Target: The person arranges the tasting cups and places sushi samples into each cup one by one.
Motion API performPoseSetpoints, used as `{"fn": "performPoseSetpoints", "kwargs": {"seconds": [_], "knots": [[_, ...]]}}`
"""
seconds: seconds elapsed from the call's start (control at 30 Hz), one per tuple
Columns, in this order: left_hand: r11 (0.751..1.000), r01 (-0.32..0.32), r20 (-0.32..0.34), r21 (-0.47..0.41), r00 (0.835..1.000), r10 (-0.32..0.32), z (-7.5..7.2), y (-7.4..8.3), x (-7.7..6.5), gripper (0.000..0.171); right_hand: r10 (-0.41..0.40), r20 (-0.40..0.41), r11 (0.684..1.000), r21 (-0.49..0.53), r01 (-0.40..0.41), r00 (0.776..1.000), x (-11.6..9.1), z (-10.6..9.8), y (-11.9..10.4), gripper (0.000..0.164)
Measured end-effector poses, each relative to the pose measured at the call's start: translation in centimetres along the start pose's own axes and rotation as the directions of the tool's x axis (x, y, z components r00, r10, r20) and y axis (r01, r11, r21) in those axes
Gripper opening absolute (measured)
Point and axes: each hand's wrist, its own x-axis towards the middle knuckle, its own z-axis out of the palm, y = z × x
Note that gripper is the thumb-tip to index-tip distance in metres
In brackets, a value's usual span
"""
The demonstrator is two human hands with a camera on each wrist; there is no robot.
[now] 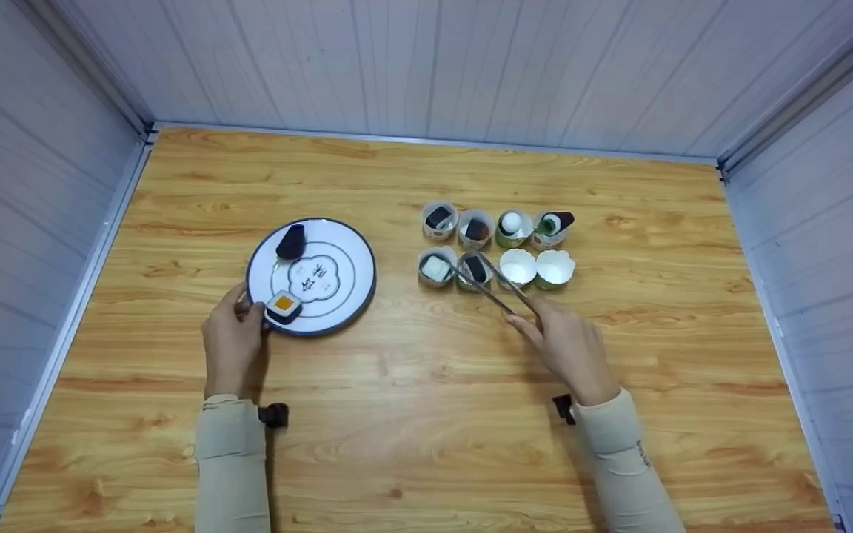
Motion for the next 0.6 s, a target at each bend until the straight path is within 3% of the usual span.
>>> {"fn": "performPoseSetpoints", "kwargs": {"seconds": [0.23, 0.6], "knots": [[1.0, 0.012, 0.015, -0.011, 1.0, -0.012, -0.2, -0.1, 0.0, 0.048, -0.118, 0.121, 0.993, 0.039, 0.114, 0.986, 1.3, 2.0, -4.7, 0.053], [0.998, 0.026, 0.038, -0.058, 0.999, -0.024, -0.2, 0.2, -0.1, 0.047, -0.295, 0.295, 0.956, 0.093, 0.28, 0.909, 4.1, 6.2, -12.7, 0.05]]}}
